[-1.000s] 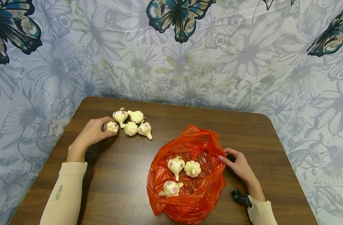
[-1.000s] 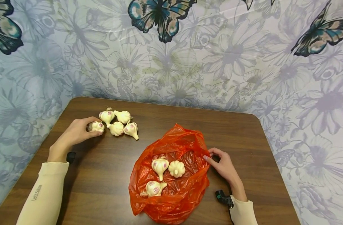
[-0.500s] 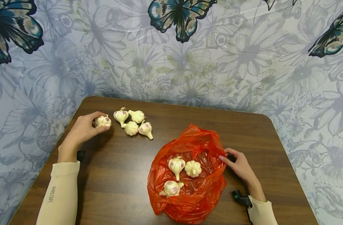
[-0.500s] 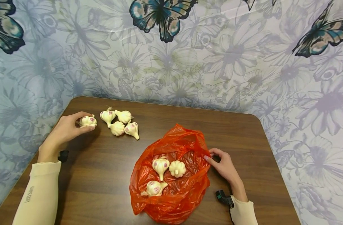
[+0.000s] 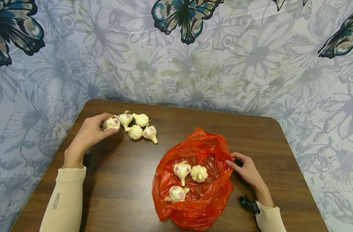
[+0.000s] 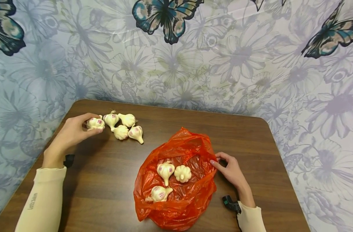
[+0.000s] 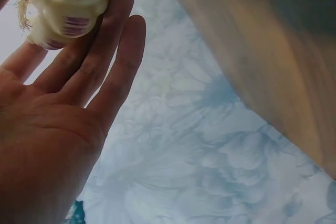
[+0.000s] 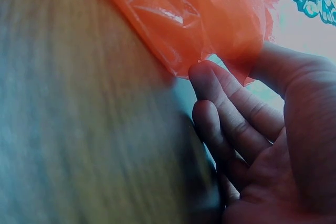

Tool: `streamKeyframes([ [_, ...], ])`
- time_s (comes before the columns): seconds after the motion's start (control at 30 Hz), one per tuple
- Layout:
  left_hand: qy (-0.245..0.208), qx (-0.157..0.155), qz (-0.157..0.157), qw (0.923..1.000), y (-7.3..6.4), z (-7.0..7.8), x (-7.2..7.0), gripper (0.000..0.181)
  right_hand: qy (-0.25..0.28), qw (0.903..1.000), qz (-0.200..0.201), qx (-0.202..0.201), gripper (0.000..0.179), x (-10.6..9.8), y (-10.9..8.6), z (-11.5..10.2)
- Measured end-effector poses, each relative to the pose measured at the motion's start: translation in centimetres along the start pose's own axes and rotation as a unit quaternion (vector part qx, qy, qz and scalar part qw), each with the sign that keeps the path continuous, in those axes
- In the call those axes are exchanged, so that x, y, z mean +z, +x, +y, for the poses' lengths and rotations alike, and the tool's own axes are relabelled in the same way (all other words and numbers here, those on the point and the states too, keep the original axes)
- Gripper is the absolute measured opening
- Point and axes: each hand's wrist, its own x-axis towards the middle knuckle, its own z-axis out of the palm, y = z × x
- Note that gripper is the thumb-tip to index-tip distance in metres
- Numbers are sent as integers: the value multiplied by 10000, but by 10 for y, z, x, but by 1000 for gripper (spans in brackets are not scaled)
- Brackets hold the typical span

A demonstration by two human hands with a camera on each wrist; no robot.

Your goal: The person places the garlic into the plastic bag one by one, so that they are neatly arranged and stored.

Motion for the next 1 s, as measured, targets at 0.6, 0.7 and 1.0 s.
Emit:
streamKeyframes([
  [0.6, 30, 805, 164, 9966, 8, 47, 18, 48, -60, 9999, -92, -11, 9, -12, 21, 13],
  [0.7, -22, 1001, 195, 9948, 9, 57, 22, 48, -61, 9999, -120, -36, 9, -14, 24, 15],
  [1.0, 41, 1451, 219, 9892, 11, 80, 35, 51, -100, 9997, -188, -86, 10, -19, 32, 18],
])
